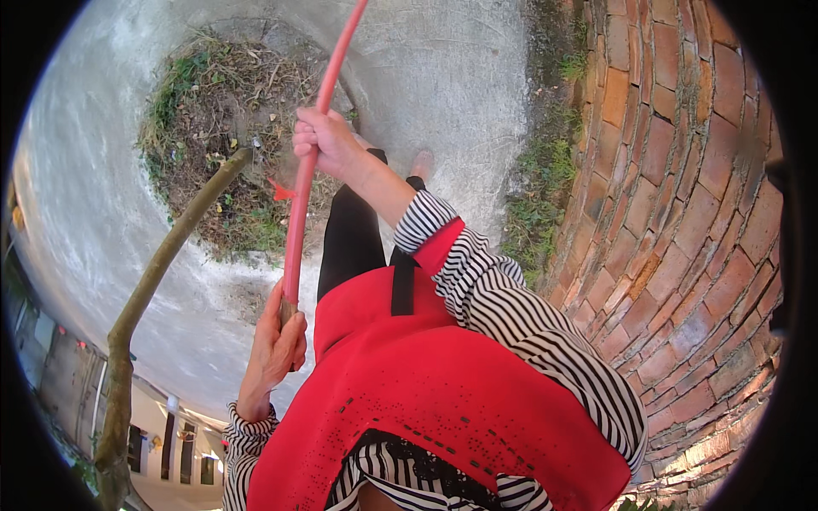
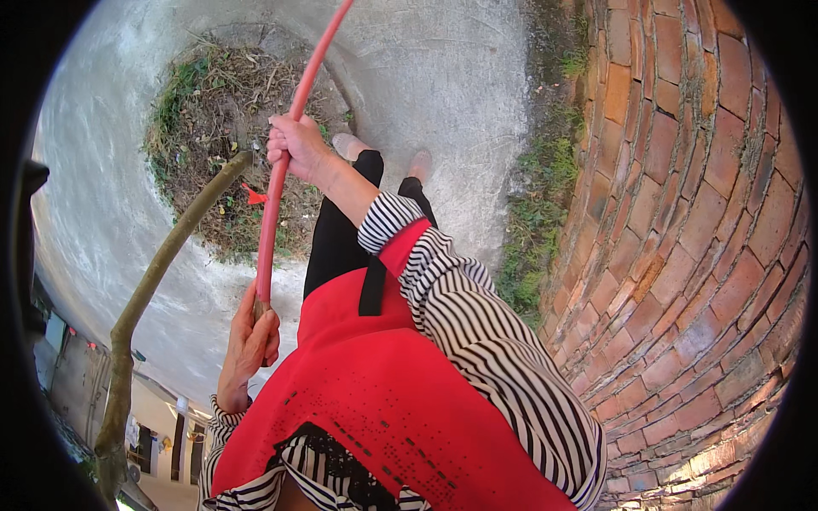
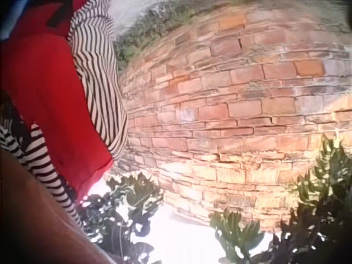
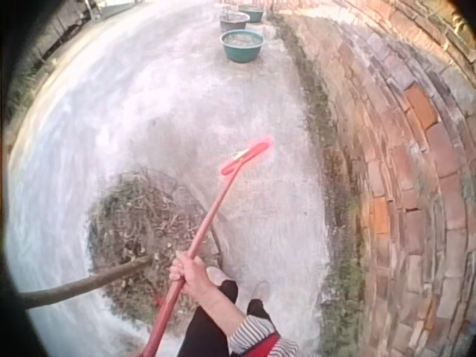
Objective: The person sweeps a concrete courtyard using a red broom, moving debris toward a central area. The person walks around the space, sweeping near a brick wall and around several planters.
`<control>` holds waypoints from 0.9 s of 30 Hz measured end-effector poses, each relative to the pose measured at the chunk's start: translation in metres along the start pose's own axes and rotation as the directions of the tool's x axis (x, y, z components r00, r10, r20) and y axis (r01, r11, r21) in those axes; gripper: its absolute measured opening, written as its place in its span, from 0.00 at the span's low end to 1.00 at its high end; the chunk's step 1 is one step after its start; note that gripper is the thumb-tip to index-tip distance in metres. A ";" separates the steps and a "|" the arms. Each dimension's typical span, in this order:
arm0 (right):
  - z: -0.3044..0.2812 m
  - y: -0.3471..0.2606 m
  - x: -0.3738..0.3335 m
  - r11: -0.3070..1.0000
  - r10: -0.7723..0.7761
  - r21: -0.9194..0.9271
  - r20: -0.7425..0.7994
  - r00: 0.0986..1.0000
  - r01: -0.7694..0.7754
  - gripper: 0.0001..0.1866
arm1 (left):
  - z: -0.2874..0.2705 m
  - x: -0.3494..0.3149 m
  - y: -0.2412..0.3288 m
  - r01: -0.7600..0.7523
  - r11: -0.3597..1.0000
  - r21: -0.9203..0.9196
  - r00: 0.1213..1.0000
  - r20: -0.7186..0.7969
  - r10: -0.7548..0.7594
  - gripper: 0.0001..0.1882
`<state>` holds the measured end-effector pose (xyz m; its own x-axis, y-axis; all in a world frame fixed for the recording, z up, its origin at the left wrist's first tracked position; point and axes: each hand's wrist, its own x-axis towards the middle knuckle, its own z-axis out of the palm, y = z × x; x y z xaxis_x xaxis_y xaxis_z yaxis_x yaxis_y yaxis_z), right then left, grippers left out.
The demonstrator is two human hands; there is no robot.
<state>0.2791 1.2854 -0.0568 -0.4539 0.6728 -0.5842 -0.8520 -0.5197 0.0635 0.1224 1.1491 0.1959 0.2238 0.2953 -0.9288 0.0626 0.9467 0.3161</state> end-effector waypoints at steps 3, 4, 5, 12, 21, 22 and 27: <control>-0.013 0.010 -0.047 0.984 -0.143 -0.154 -0.341 0.929 0.095 0.13 | -0.024 -0.005 0.005 0.204 0.962 -0.184 0.975 0.129 -0.182 0.28; -0.025 0.012 -0.064 0.980 -0.175 -0.156 -0.360 0.916 0.126 0.13 | -0.031 0.000 0.009 0.255 0.951 -0.178 0.959 0.175 -0.224 0.27; -0.038 0.013 -0.079 0.987 -0.145 -0.142 -0.530 0.836 0.081 0.13 | -0.036 0.002 0.015 0.295 0.935 -0.196 0.942 0.225 -0.251 0.27; -0.070 0.050 -0.056 0.975 0.221 0.175 -0.694 0.685 -0.137 0.14 | -0.032 -0.002 0.057 0.356 0.933 -0.045 0.933 0.065 -0.353 0.27; 0.039 0.013 0.051 0.981 0.186 0.014 0.214 0.959 -0.193 0.14 | -0.002 -0.001 0.024 -0.090 0.970 0.225 0.976 -0.173 0.131 0.35; 0.038 0.010 0.033 0.983 0.174 0.033 0.179 0.968 -0.183 0.13 | -0.004 -0.003 0.025 -0.047 0.990 0.135 0.989 -0.133 0.065 0.34; -0.014 -0.013 -0.061 0.991 -0.061 0.079 -0.439 0.896 0.106 0.10 | -0.015 -0.001 0.067 0.077 0.953 0.294 0.986 0.118 -0.117 0.26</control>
<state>0.3216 1.2437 -0.0334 -0.2403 0.4035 -0.8828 -0.9133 -0.4021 0.0648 0.1112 1.2139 0.2153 0.3283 0.1656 -0.9300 0.3627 0.8869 0.2860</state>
